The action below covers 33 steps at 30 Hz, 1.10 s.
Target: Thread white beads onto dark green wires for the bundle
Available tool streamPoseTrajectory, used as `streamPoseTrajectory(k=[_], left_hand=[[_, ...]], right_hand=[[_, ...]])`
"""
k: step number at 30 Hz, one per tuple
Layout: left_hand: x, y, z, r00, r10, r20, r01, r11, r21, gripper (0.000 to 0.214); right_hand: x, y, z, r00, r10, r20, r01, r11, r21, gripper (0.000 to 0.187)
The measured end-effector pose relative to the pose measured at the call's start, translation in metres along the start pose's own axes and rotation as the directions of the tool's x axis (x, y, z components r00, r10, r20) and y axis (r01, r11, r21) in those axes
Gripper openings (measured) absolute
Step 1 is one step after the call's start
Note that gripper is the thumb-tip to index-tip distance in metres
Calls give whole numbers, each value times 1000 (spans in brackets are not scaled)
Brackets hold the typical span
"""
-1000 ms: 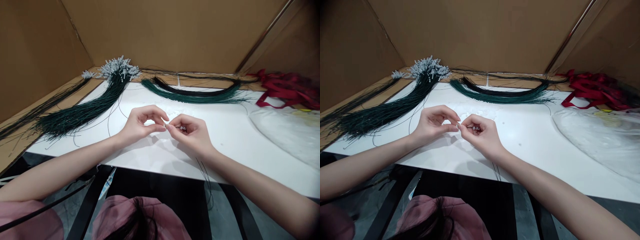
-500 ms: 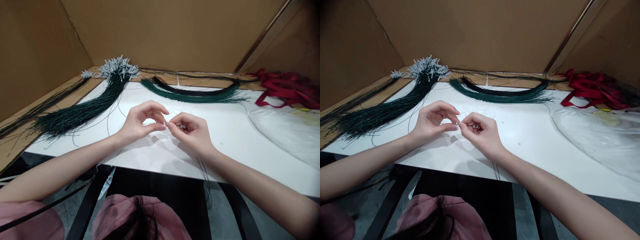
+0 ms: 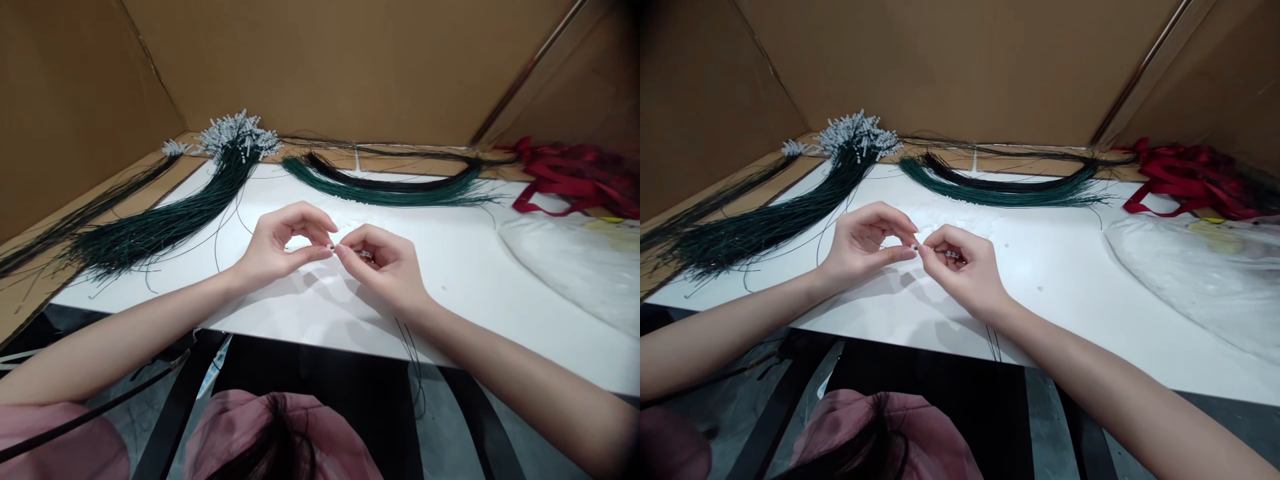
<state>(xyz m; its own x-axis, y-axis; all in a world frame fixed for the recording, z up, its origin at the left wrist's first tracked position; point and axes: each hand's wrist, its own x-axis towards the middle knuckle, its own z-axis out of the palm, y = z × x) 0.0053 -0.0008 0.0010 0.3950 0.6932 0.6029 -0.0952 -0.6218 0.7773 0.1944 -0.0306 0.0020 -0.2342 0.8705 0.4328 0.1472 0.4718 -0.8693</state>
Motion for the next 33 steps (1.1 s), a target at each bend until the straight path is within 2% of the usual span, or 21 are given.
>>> streamPoseTrajectory(k=[13, 21, 28, 33], left_hand=[[0, 1, 1, 1000, 10, 0, -10, 1000, 22, 29], [-1, 1, -1, 1000, -6, 15, 5, 997, 72, 29], [-2, 0, 0, 999, 25, 20, -27, 993, 114, 26], [-3, 0, 0, 998, 35, 44, -42, 985, 166, 25]], right_hand=[[-1, -2, 1, 999, -46, 9, 46, 998, -41, 13], [0, -1, -1, 988, -152, 29, 154, 979, -135, 12], [-1, -2, 0, 991, -133, 25, 135, 973, -186, 12], [-1, -1, 0, 984, -171, 48, 178, 956, -235, 13]])
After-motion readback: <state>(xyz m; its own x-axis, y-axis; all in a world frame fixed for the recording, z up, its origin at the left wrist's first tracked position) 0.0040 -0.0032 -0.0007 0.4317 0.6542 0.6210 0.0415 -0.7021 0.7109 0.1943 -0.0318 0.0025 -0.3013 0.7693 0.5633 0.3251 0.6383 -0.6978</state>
